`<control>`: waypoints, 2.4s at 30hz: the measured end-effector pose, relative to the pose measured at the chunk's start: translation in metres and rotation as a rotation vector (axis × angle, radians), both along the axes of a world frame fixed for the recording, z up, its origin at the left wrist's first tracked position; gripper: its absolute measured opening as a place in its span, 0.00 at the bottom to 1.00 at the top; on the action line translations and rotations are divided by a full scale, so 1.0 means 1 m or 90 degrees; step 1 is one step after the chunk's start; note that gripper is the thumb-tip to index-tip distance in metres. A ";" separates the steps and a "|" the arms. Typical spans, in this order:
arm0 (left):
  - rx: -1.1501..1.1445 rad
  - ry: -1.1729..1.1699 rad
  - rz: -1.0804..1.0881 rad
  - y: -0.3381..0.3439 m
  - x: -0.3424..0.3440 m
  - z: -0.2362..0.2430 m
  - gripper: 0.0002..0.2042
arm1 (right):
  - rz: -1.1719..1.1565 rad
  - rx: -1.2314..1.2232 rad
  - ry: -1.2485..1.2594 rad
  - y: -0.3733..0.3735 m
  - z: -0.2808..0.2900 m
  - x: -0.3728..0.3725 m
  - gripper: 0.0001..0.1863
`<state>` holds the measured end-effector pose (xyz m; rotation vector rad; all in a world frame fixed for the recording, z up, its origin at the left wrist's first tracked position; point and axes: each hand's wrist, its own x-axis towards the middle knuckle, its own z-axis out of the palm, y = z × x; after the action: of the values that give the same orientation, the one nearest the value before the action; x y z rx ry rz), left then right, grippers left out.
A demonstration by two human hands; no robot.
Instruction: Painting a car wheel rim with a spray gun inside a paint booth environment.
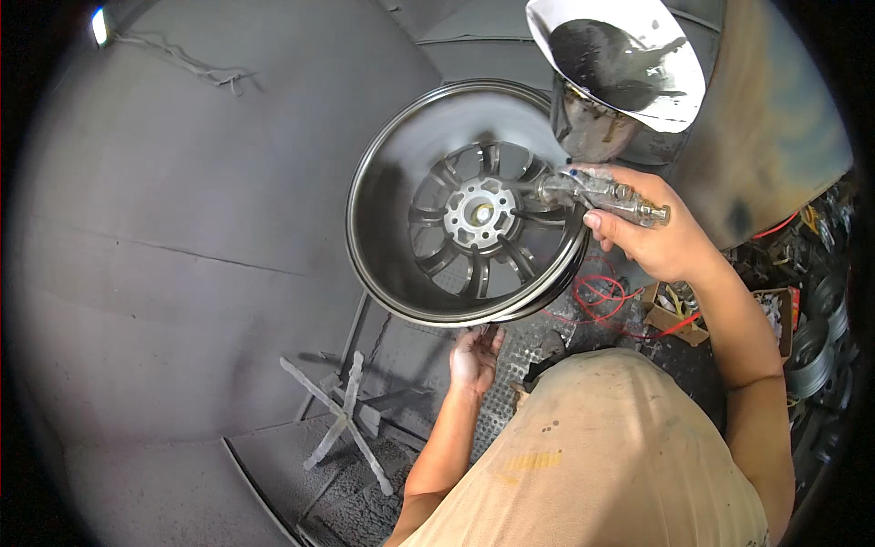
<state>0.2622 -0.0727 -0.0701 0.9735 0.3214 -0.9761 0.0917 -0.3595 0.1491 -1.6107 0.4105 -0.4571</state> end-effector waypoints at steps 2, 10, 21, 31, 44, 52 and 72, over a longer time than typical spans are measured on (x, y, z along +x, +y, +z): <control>-0.009 0.005 -0.007 0.001 -0.003 -0.004 0.08 | -0.021 -0.002 0.046 0.002 0.010 -0.001 0.23; 0.020 0.011 -0.097 -0.015 -0.032 0.002 0.18 | 0.196 0.103 0.050 0.000 0.007 -0.011 0.23; 0.062 -0.021 -0.097 -0.007 -0.027 -0.007 0.15 | -0.038 -0.006 0.038 0.001 0.001 -0.010 0.23; 0.081 -0.044 0.037 0.002 0.010 -0.015 0.13 | -0.040 -0.090 -0.046 -0.010 -0.003 -0.007 0.23; 0.146 -0.125 0.021 0.003 0.043 -0.008 0.15 | 0.023 -0.056 0.004 -0.009 0.013 -0.012 0.28; 0.112 -0.139 0.039 -0.002 0.020 -0.003 0.09 | 0.158 0.036 -0.023 -0.004 0.012 -0.025 0.25; 0.057 -0.031 -0.068 -0.001 -0.006 -0.009 0.08 | 0.047 0.043 -0.025 -0.001 0.017 -0.012 0.24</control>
<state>0.2566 -0.0738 -0.0795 1.1037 0.2767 -1.0403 0.0799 -0.3610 0.1659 -1.5439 0.3316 -0.4144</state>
